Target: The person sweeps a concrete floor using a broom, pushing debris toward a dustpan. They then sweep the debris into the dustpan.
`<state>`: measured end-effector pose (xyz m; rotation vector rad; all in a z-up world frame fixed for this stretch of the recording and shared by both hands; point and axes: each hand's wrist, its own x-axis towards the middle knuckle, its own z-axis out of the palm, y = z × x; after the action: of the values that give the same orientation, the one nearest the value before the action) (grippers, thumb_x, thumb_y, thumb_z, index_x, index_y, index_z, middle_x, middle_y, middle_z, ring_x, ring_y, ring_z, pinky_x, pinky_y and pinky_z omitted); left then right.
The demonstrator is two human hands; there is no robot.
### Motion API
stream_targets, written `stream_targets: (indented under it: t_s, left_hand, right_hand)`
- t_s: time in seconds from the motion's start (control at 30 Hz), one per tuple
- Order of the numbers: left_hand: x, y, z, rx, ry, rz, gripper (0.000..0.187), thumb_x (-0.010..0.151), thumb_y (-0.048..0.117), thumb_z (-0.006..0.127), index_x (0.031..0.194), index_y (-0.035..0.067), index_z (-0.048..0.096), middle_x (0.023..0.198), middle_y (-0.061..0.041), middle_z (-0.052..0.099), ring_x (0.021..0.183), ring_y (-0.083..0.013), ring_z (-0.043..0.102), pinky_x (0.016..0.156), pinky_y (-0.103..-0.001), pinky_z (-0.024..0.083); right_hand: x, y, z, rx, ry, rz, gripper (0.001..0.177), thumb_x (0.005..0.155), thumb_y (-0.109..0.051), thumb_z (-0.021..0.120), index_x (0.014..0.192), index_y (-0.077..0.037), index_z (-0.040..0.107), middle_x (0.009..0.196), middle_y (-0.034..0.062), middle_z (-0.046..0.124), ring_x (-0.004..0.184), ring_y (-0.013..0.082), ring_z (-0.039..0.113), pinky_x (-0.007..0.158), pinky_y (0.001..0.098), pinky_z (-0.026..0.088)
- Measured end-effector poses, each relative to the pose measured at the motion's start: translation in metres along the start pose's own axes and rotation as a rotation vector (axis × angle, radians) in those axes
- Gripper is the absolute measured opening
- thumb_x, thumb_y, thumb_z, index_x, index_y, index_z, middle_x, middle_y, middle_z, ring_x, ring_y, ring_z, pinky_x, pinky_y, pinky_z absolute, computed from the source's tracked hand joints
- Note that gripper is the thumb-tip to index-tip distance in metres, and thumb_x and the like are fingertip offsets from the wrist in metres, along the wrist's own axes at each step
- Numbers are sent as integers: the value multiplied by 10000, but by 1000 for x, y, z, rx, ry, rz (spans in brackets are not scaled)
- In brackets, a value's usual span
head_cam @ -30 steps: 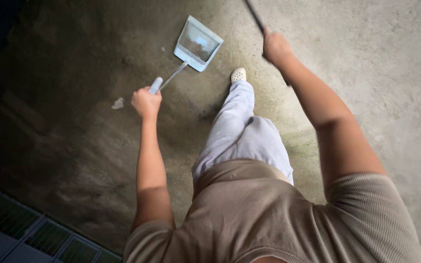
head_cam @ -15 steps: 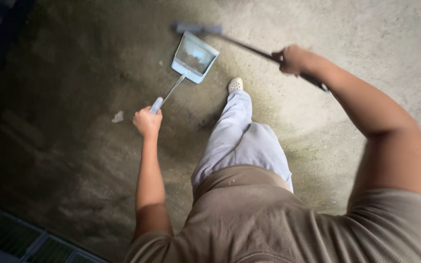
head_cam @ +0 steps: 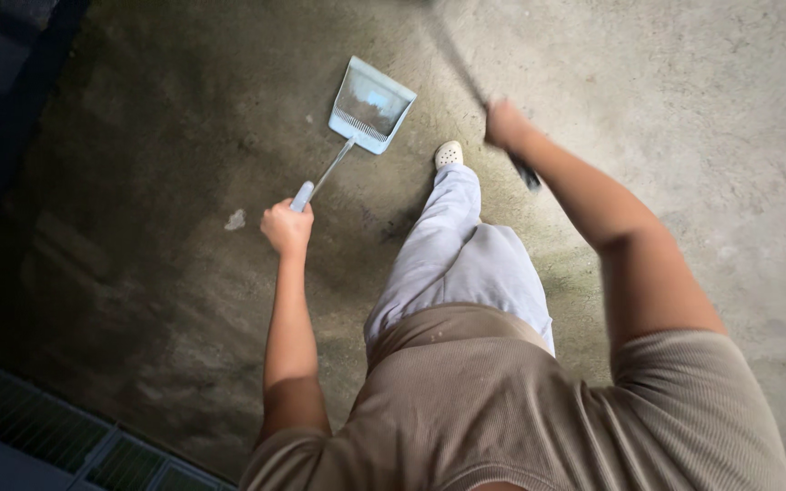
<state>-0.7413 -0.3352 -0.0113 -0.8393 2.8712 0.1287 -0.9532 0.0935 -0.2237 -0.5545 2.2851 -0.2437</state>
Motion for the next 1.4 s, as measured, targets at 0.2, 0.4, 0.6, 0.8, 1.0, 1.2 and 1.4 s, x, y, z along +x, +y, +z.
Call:
stream_targets:
  t_s: [0.2, 0.4, 0.6, 0.8, 1.0, 1.2, 1.4]
  left_hand:
    - [11, -6, -5, -24, -29, 16, 200, 721, 293, 810, 759, 99, 786, 695, -215, 690, 666, -436, 689, 669, -538, 565]
    - [14, 7, -9, -29, 3, 14, 184, 728, 283, 805, 752, 102, 786, 683, -203, 694, 663, -435, 684, 653, -536, 557]
    - [13, 13, -5, 19, 3, -6, 220, 722, 327, 818, 725, 109, 786, 682, -201, 698, 662, -441, 683, 649, -539, 557]
    - [22, -4, 3, -9, -29, -16, 263, 766, 366, 816, 759, 105, 786, 714, -212, 698, 697, -441, 690, 675, -531, 568]
    - [19, -4, -30, -47, -131, -65, 289, 731, 376, 834, 878, 128, 819, 752, -196, 722, 722, -420, 714, 683, -515, 566]
    - [41, 43, -129, 2, -122, 164, 251, 758, 338, 840, 909, 138, 828, 755, -201, 707, 730, -420, 703, 706, -497, 573]
    - [64, 118, -156, 23, -13, 391, 208, 766, 303, 845, 873, 126, 823, 738, -202, 693, 702, -429, 684, 668, -501, 567]
  right_hand:
    - [-103, -10, -91, 152, -472, 34, 560, 862, -65, 617, 1421, -53, 577, 910, 255, 748, 773, 337, 758, 691, 398, 637]
    - [-72, -20, -125, 134, -207, 130, 772, 865, 2, 596, 1591, -43, 337, 915, 262, 696, 771, 351, 721, 647, 421, 614]
    - [-23, -48, 15, 347, 42, 190, 400, 879, -21, 639, 1238, 36, 471, 1006, 296, 679, 917, 454, 674, 789, 538, 569]
    - [-114, -33, 41, 485, -229, 48, 598, 787, -78, 663, 1382, -77, 608, 952, 239, 729, 790, 356, 722, 729, 451, 592]
    - [-302, 6, 39, 1088, -153, 424, 696, 905, -124, 691, 1566, -119, 475, 700, 113, 655, 521, 170, 566, 512, 339, 484]
    - [-434, 18, 82, 1499, 15, 918, 337, 1030, -182, 522, 1343, -61, 555, 789, 39, 619, 549, 144, 599, 438, 317, 463]
    - [-451, 78, 72, 1514, 418, 1079, 195, 1068, -162, 490, 1150, -13, 586, 758, 32, 592, 521, 136, 522, 447, 313, 463]
